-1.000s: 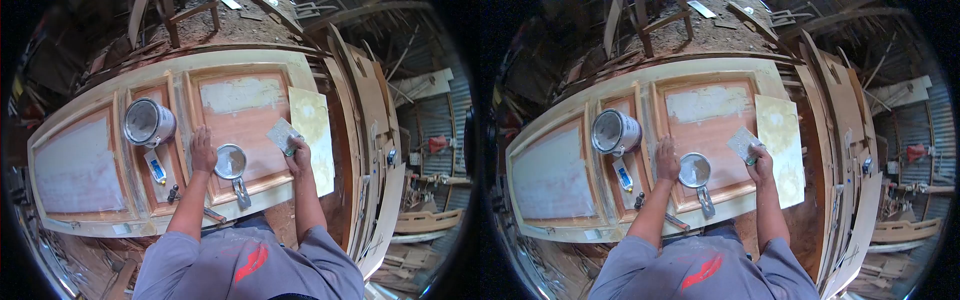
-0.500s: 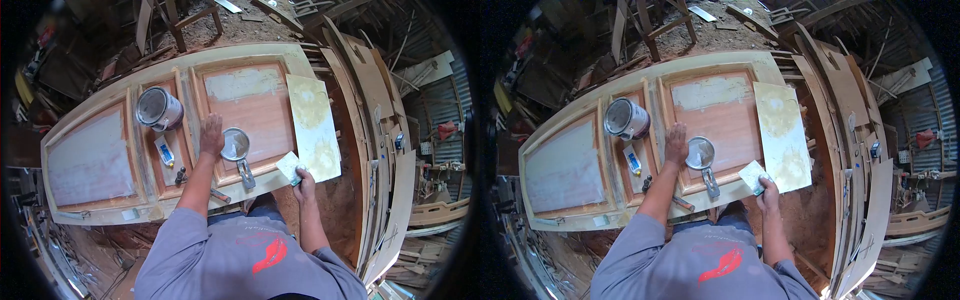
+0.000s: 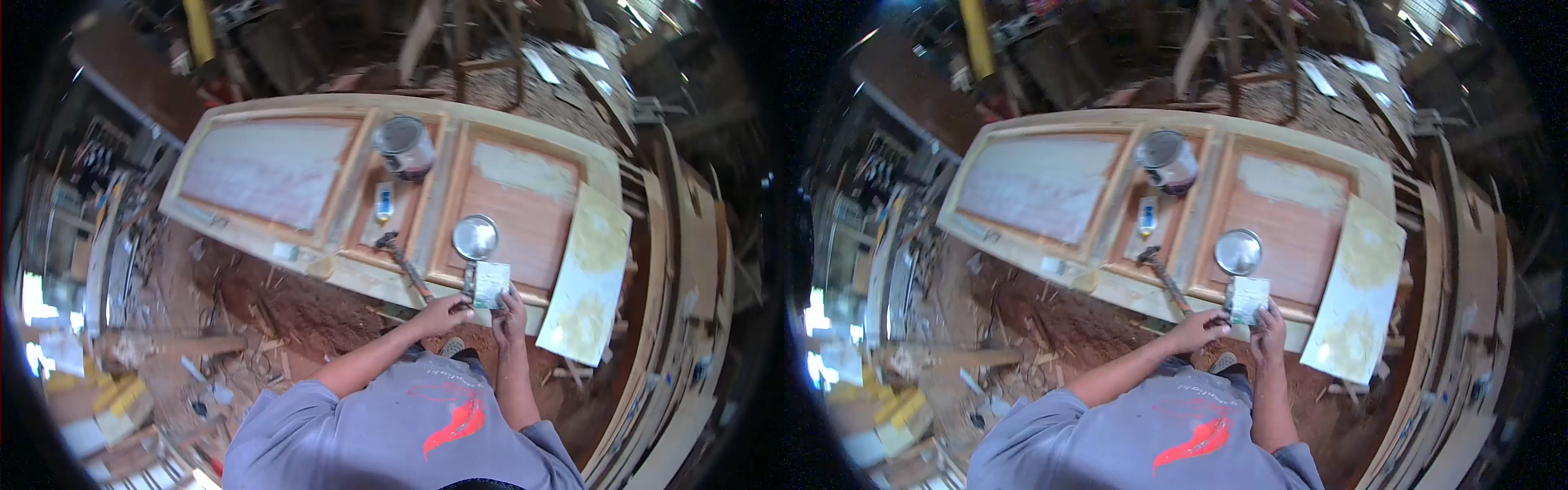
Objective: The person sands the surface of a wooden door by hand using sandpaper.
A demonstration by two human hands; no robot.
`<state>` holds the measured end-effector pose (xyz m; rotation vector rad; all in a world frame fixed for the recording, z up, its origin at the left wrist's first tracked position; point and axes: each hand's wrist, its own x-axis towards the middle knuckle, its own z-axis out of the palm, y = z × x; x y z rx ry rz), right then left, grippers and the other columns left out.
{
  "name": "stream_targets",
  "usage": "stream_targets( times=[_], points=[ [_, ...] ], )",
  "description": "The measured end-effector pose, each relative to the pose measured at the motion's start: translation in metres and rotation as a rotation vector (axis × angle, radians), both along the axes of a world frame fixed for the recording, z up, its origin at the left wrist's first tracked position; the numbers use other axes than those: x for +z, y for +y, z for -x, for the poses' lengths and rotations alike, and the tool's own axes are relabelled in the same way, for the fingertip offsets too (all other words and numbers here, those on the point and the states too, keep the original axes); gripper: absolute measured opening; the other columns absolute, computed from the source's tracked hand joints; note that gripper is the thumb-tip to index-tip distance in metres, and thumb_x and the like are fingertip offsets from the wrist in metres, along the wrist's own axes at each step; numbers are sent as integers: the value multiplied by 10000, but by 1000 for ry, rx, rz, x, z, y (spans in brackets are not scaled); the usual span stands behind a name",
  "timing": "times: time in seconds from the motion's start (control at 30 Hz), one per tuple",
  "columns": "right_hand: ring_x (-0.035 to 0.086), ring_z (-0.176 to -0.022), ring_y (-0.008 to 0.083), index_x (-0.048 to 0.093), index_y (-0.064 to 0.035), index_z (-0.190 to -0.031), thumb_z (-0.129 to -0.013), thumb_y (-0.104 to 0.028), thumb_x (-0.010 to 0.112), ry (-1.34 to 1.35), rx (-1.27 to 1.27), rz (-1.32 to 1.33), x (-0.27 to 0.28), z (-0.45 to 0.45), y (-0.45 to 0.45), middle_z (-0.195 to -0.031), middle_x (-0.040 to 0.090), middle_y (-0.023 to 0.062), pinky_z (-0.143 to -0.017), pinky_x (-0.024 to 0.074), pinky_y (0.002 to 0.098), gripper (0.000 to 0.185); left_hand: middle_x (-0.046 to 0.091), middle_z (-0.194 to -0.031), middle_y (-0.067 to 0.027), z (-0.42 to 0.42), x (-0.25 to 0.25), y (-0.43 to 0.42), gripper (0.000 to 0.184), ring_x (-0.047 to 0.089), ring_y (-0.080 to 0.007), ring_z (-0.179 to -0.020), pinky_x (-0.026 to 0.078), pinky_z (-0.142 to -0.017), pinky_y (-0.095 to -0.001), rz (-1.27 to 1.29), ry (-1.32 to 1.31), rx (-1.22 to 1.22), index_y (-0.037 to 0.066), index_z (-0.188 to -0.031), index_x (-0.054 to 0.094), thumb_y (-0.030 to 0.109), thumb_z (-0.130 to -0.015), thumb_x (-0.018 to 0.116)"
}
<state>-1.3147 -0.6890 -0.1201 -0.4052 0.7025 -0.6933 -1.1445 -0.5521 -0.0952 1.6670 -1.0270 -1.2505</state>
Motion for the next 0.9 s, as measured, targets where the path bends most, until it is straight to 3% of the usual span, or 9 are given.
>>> stream_targets(
  times=[0.03,0.07,0.17,0.3,0.47,0.57,0.7,0.8,0.9],
  points=[
    [620,-701,25,544,-1,-1371,-986,-18,540,-31,34,8,-18,6,-8,-1093,685,80,-491,453,91,385,733,-1157,-138,5,15,13,412,695,-200,-1070,536,-971,-355,-12,-16,12,9,-1290,643,264,-970,697],
    [655,-814,93,570,22,-1327,-949,42,550,31,-9,0,-12,7,-14,-1063,678,64,-625,524,156,379,734,-1155,-139,8,20,27,412,700,-204,-1065,541,-967,-354,-27,-62,46,7,-1293,641,253,-968,698],
    [658,-845,130,569,23,-1330,-954,10,573,210,-77,122,-52,18,-50,-1058,677,60,-703,556,252,376,736,-1157,-145,14,26,76,415,711,-212,-1062,551,-957,-354,-54,-167,151,1,-1303,634,228,-961,702],
    [666,-1092,260,491,12,-1486,-946,-21,606,586,-143,303,-86,25,-81,-1284,649,164,-884,561,358,554,740,-1146,-149,18,36,146,407,717,-205,-1049,560,-934,-347,-21,-197,386,-6,-1305,635,196,-958,700],
    [588,-1268,298,472,71,-1477,-914,-82,698,1433,76,1163,-58,25,-59,-1416,586,225,-1089,445,402,625,761,-1021,-115,38,30,226,341,725,-166,-917,577,-821,-329,19,-197,739,-7,-1228,681,195,-955,712],
    [576,-1288,304,476,71,-1474,-926,-108,708,958,66,1108,-34,12,-38,-1429,583,222,-1105,436,406,621,740,-842,-55,40,36,252,244,685,-117,-747,556,-698,-301,-98,-68,793,8,-1095,736,210,-960,717],
    [521,-1355,327,474,41,-1489,-1049,-388,504,-133,310,391,70,-36,43,-1422,576,202,-1199,355,474,615,680,-701,-19,37,47,243,432,628,-92,-636,512,-617,-279,-3,155,874,3,-932,756,397,-1044,618],
    [395,-1466,370,385,88,-1521,-1005,-599,466,-527,432,152,152,-78,124,-1483,502,276,-1258,256,482,863,743,-1014,-111,21,68,218,674,707,-185,-918,545,-893,-337,325,649,809,-19,-1171,679,603,-1056,446],
    [381,-1473,381,318,66,-1559,-959,-697,471,-566,572,99,182,-106,209,-1536,439,244,-1266,234,502,983,671,-1275,-182,11,142,186,804,646,-266,-1184,465,-1095,-392,585,958,978,-20,-1356,563,688,-1035,358]
  ],
)
